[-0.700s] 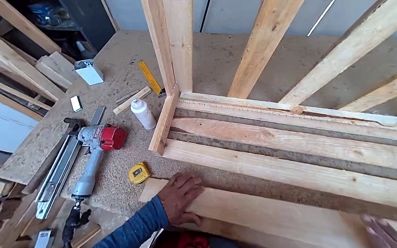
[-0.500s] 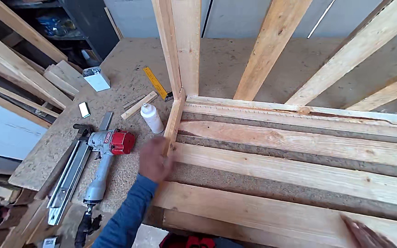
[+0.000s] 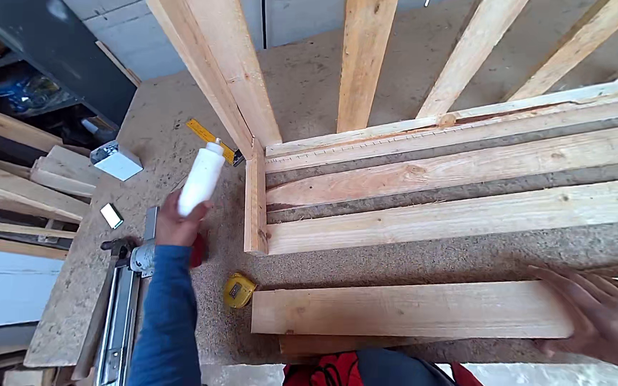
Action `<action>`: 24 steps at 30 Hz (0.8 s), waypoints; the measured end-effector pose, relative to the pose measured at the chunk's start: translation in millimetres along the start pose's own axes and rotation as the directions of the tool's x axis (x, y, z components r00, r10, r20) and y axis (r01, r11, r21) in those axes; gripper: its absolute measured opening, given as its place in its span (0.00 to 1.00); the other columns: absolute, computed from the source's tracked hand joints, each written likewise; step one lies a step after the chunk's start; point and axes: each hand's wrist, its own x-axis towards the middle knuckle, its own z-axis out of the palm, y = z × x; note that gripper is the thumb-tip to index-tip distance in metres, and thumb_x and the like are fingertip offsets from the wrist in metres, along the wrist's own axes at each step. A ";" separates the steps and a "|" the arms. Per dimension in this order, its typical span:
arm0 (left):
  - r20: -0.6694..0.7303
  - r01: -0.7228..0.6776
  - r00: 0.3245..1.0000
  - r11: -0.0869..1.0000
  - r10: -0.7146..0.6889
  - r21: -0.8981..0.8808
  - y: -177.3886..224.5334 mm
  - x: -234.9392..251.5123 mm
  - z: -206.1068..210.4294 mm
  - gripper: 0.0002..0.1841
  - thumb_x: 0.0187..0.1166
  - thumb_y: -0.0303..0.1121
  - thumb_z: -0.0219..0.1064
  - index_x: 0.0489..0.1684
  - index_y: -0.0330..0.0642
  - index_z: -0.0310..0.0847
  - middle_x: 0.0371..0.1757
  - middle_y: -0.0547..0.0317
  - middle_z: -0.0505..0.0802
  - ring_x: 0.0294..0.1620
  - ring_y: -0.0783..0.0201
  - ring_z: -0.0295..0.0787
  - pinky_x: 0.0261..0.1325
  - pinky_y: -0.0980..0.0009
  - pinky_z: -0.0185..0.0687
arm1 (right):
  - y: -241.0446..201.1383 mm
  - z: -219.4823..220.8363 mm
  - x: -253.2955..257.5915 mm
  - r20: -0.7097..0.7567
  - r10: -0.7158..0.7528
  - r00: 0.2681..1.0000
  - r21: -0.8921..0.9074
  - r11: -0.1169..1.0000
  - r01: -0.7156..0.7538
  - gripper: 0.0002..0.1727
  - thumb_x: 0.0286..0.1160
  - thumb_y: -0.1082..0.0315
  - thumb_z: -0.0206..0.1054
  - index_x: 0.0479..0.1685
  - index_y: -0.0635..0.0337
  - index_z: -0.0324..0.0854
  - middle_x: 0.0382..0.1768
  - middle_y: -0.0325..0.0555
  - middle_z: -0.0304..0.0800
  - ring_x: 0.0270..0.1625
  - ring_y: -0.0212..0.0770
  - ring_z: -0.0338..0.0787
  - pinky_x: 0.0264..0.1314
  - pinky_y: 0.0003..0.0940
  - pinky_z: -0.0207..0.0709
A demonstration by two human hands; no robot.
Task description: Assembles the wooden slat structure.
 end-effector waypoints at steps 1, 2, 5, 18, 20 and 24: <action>-0.036 -0.059 0.998 0.997 0.061 0.050 4.1 -5.3 -21.8 0.35 0.69 0.41 0.82 0.78 0.45 0.74 0.59 0.43 0.91 0.48 0.49 0.95 0.51 0.44 0.93 | -3.0 -1.1 0.0 -0.002 0.016 1.000 0.014 1.000 -0.016 0.78 0.04 0.19 0.80 0.77 0.60 0.78 0.55 0.55 0.93 0.57 0.61 0.92 0.69 0.65 0.78; -0.066 -0.134 0.988 0.985 0.142 0.112 5.7 -10.1 -42.9 0.34 0.68 0.40 0.82 0.76 0.43 0.76 0.57 0.44 0.92 0.47 0.53 0.94 0.52 0.48 0.92 | -3.5 1.7 0.6 -0.018 0.022 1.000 0.027 0.999 -0.022 0.79 0.03 0.19 0.81 0.78 0.60 0.78 0.55 0.54 0.93 0.57 0.61 0.92 0.70 0.65 0.78; -0.068 -0.263 0.952 0.912 0.298 0.314 19.1 -23.6 -93.2 0.31 0.65 0.40 0.82 0.69 0.40 0.81 0.53 0.43 0.93 0.45 0.55 0.92 0.51 0.50 0.89 | -0.5 19.8 2.5 -0.045 -0.001 0.999 0.126 0.992 0.006 0.81 0.07 0.19 0.80 0.83 0.61 0.73 0.70 0.55 0.87 0.72 0.61 0.86 0.86 0.66 0.64; -0.376 -0.579 0.795 0.778 0.476 -0.241 59.6 -43.2 -147.5 0.22 0.79 0.34 0.71 0.68 0.38 0.72 0.59 0.57 0.91 0.59 0.59 0.92 0.66 0.55 0.89 | -47.3 14.4 43.4 0.030 0.003 1.000 0.170 0.985 -0.008 0.79 0.08 0.17 0.82 0.83 0.52 0.73 0.62 0.48 0.91 0.66 0.56 0.88 0.73 0.59 0.80; -0.283 -0.584 0.781 0.811 0.556 -0.018 74.9 -55.6 -125.5 0.28 0.71 0.34 0.78 0.68 0.35 0.74 0.57 0.58 0.91 0.55 0.64 0.92 0.62 0.60 0.90 | -51.7 11.2 47.8 0.003 0.017 1.000 0.271 0.962 -0.017 0.80 0.09 0.15 0.80 0.86 0.49 0.69 0.69 0.46 0.88 0.70 0.55 0.86 0.77 0.59 0.77; -0.209 -0.614 0.760 0.785 0.615 0.078 88.3 -67.3 -127.7 0.29 0.71 0.32 0.78 0.69 0.29 0.74 0.60 0.54 0.91 0.59 0.65 0.91 0.68 0.63 0.88 | -9.7 3.3 45.2 -0.159 0.091 0.983 0.407 0.913 -0.018 0.64 0.47 0.15 0.63 0.82 0.57 0.70 0.75 0.53 0.81 0.76 0.57 0.81 0.78 0.61 0.73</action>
